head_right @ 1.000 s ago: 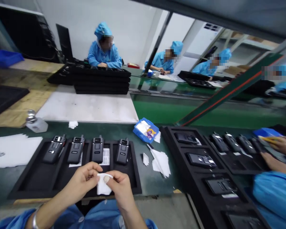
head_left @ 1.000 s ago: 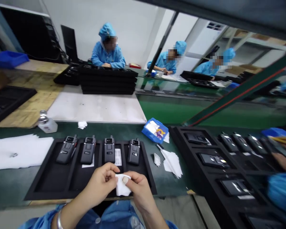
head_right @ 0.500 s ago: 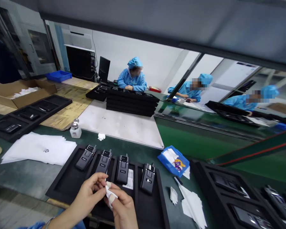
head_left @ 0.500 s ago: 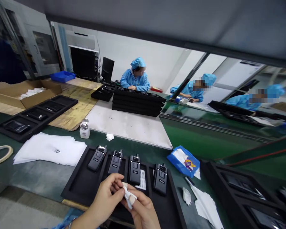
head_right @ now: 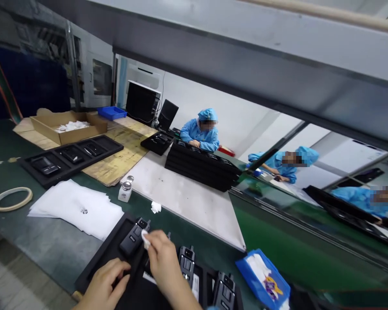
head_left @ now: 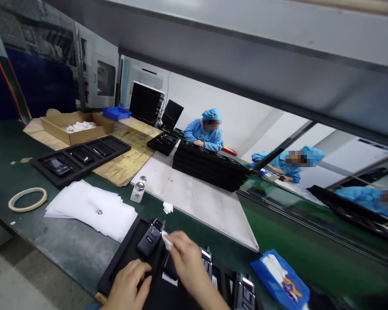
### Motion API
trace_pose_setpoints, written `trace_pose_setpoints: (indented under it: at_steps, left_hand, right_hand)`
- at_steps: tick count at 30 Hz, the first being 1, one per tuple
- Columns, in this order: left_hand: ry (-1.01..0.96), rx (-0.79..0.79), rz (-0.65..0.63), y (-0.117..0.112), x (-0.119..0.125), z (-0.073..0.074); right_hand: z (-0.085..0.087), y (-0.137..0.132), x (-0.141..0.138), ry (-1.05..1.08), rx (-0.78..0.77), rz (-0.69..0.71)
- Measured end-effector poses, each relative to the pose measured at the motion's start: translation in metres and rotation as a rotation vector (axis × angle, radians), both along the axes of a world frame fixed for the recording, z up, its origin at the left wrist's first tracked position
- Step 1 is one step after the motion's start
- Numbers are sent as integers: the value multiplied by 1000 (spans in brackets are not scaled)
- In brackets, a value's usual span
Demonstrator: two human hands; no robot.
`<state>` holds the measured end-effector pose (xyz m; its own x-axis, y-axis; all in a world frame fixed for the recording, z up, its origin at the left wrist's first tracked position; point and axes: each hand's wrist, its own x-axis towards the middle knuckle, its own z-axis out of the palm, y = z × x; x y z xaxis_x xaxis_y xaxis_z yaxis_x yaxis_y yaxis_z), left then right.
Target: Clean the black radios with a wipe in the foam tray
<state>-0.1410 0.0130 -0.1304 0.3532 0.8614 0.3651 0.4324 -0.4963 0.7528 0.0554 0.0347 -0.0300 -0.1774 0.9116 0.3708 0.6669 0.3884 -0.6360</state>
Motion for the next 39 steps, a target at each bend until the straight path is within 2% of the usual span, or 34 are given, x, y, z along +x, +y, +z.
trace_pose_setpoints:
  at_steps: [3,6,8,11,15,19,29,34,37,39]
  left_hand:
    - [99,102,-18,1,2,-9]
    - [169,136,-33,4,7,-19]
    - [197,89,-56,6,11,-28]
    - [219,-5,-55,8,17,-46]
    - [216,-33,-9,9,29,-66]
    - [193,-32,-16,8,33,-70]
    - [156,6,-132,13,15,-38]
    - [154,1,-132,12,10,-34]
    - [140,6,-121,11,6,-27]
    - [129,17,-130,10,4,-17]
  right_hand:
    - [15,75,-17,-244,7,16]
    - [18,140,-38,-357,-12,26]
    - [17,169,-50,-411,-23,39]
    - [16,192,-62,-488,-43,51]
    - [14,200,-66,-553,-66,54]
    - [12,201,-67,-590,-81,45]
    - [11,203,-67,-599,-45,53]
    - [13,204,-68,-548,2,51]
    - [21,191,-61,-481,50,37]
    - [29,168,-47,-420,90,3]
